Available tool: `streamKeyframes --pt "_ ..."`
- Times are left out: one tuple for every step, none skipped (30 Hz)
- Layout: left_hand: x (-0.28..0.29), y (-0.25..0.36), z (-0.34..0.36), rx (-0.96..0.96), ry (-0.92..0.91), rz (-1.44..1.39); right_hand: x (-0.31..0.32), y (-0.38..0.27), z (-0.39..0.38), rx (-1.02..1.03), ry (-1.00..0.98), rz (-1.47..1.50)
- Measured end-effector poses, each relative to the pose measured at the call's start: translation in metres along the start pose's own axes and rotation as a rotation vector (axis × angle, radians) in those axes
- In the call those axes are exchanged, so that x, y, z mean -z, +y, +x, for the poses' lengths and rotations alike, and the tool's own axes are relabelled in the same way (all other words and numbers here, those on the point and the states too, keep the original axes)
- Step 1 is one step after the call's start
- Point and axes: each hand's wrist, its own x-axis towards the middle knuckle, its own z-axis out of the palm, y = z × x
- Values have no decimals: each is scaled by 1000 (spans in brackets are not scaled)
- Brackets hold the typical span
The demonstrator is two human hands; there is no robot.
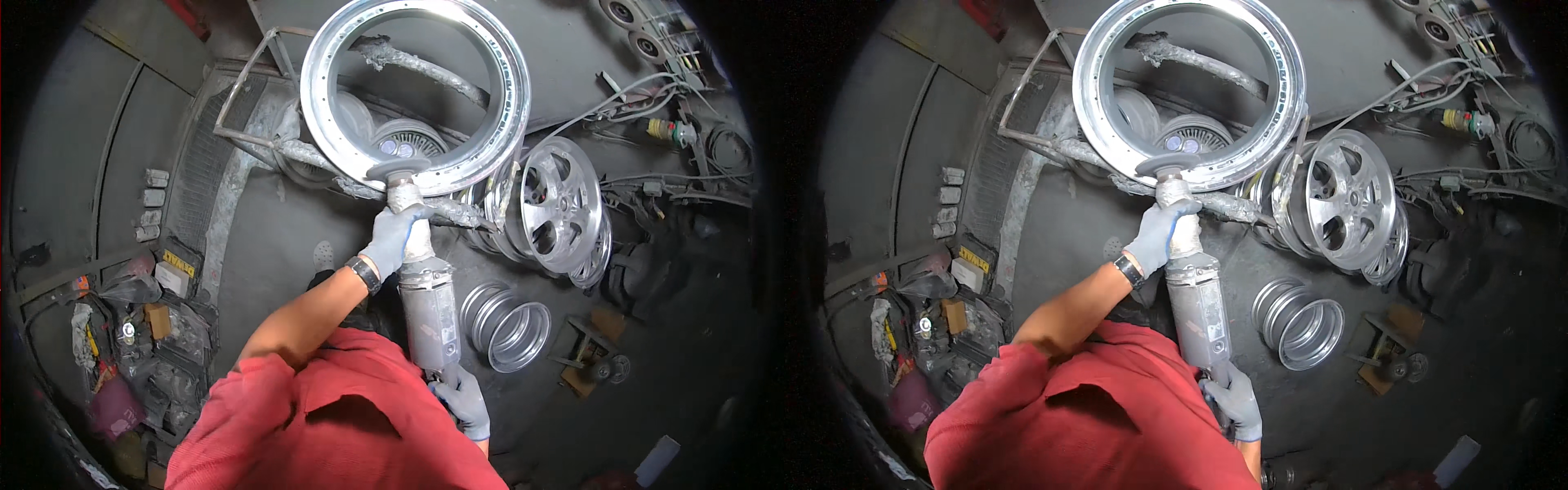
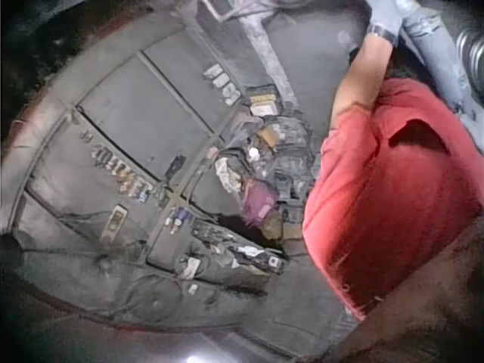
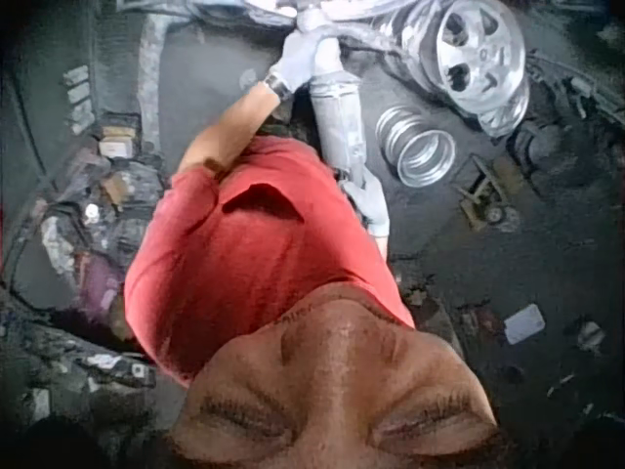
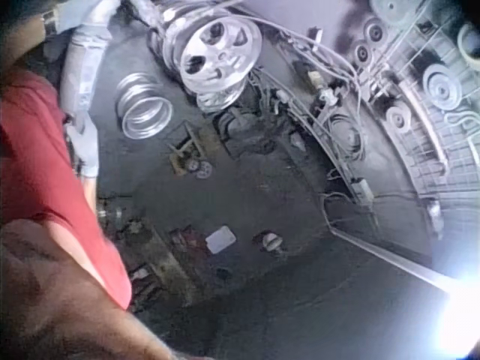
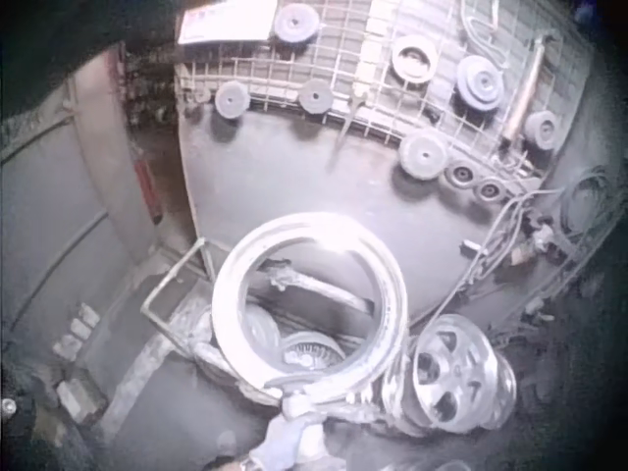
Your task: The person uses an angle grinder to smooth the surface of a metal wheel rim. They hold the rim steady with one hand while operating the tool with the other, moving the grinder along the rim's edge and inner surface to remove material and create a uniform finish.
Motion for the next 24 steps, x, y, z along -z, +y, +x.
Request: streamKeyframes --pt "-1 0 -2 -14 23 22 4 -1 5 -17 -18 4" --pt "-3 -2 -3 -29 46 42 10 0 10 -34 -37 7" --pt "0 -14 7 -46 36 33 18 7 13 -50 -37 -10" --pt "-6 -22 8 -53 36 -8 31 14 14 -69 -35 -35" --pt "-13 -30 9 -61 37 -50 46 18 15 -88 -35 -61" --pt "-22 -39 10 -71 38 -93 63 19 17 -66 -24 -116" --pt "-37 -45 6 -71 12 -137 80 14 15 -48 -10 -171" --pt "-48 -53 7 -45 -42 -169 98 5 13 -28 3 -235" --pt "-61 -61 10 -50 -71 -188 114 -9 11 -110 26 -237" --pt "-76 -70 16 -54 -109 -209 133 -7 11 -73 78 -341" --pt "-97 -62 1 -35 -109 -222 152 -2 15 11 119 -378" --pt "-112 -73 11 -64 -92 -246 171 -1 18 97 157 -415" --pt "-124 -76 14 -74 -121 -293 190 -11 22 69 191 -602" --pt "-134 -78 16 -82 -155 -338 205 -14 27 71 204 -583" --pt "-143 -79 17 -61 -156 -366 223 -12 35 64 218 -591" --pt "-147 -84 23 -73 -185 -367 237 -6 43 56 233 -600" --pt "-150 -89 29 -95 -189 -359 243 -1 50 67 248 -597" --pt "-152 -94 35 -116 -192 -351 248 4 58 78 262 -593" --pt "-153 -93 35 -152 -166 -327 247 7 66 89 275 -580" --pt "-153 -93 34 -188 -140 -303 245 11 71 84 250 -543" --pt "-150 -93 32 -223 -114 -279 239 16 75 78 226 -506" --pt "-144 -92 31 -225 -120 -257 230 30 83 131 199 -415" --pt "-135 -92 29 -224 -125 -234 219 40 90 181 166 -322" --pt "-126 -91 26 -221 -132 -209 214 47 91 77 169 -378"
